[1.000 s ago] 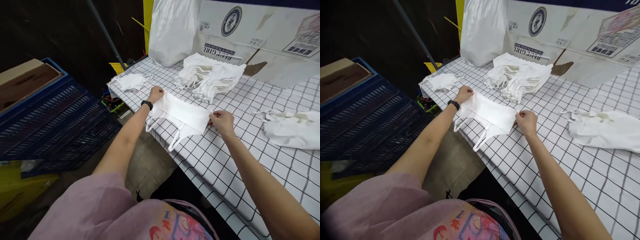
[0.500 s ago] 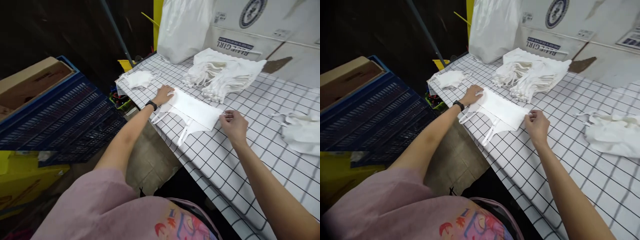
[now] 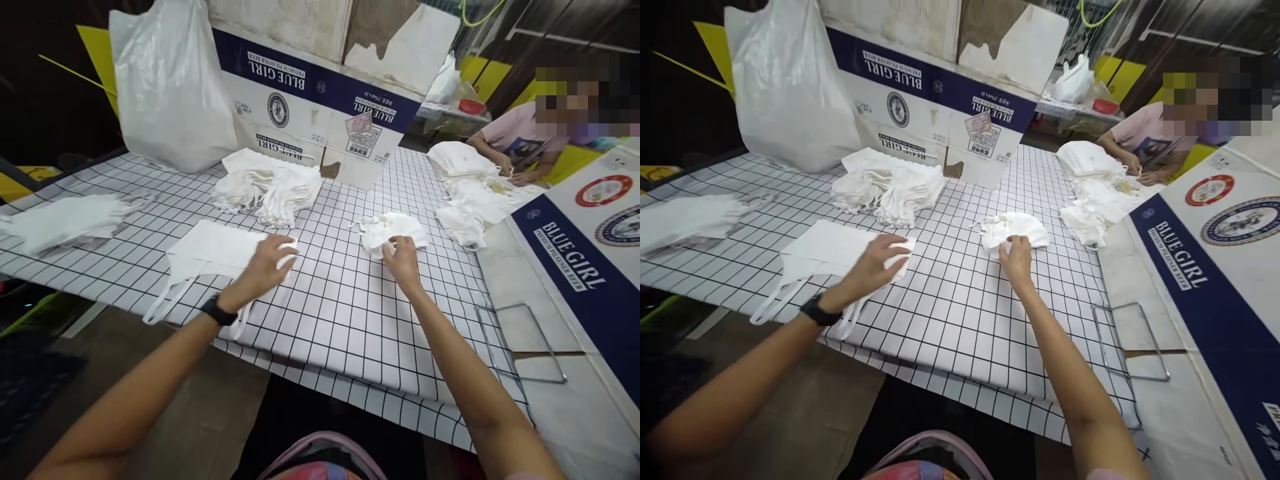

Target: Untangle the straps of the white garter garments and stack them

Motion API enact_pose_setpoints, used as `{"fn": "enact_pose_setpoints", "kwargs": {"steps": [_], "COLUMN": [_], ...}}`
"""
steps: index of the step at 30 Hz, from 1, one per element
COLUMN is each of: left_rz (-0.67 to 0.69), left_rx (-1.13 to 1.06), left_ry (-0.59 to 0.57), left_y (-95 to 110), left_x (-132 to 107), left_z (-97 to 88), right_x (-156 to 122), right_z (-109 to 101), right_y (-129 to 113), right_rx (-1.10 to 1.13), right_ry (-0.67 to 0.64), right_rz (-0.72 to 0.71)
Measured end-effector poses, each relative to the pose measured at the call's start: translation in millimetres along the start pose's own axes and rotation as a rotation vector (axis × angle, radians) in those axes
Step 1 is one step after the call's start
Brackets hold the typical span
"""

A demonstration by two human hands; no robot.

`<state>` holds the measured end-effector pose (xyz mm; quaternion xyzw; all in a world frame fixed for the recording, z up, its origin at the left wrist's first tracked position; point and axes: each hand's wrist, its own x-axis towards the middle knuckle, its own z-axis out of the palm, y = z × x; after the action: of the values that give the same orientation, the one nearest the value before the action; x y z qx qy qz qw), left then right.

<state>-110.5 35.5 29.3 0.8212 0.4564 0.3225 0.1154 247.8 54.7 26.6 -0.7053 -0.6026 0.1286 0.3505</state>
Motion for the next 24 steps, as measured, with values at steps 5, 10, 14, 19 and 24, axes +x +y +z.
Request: {"fn": "enact_pose_setpoints", "kwargs": {"steps": [5, 10, 14, 19, 24], "left_rz": [0.172, 0.139, -0.098, -0.014, 0.069], "left_rx": [-0.070, -0.161, -0.285, -0.453, -1.023], "left_ry": [-0.218, -0.280, -0.246, -0.373, -0.647], "left_y": [72.6, 129.3, 154.7, 160.6, 169.1], "left_x": [31.8, 83.4, 133.9, 164.2, 180.1], "left_z": [74.2, 131.9, 157.7, 135.0, 68.8], "right_x": [28.6, 30.7, 28.3, 34.2, 37.2], "right_z": [0.1, -24.3, -48.6, -82.1, -116.4], "right_y": [23.5, 20.0, 9.4, 2.6, -19.9], "right_rx": [0.025, 0.196, 0.341, 0.481, 0.901], "right_ry": [0.060, 0.032, 0.018, 0.165, 0.068], "right_rz": [0.087, 0.128, 0.120, 0.105, 0.012]}}
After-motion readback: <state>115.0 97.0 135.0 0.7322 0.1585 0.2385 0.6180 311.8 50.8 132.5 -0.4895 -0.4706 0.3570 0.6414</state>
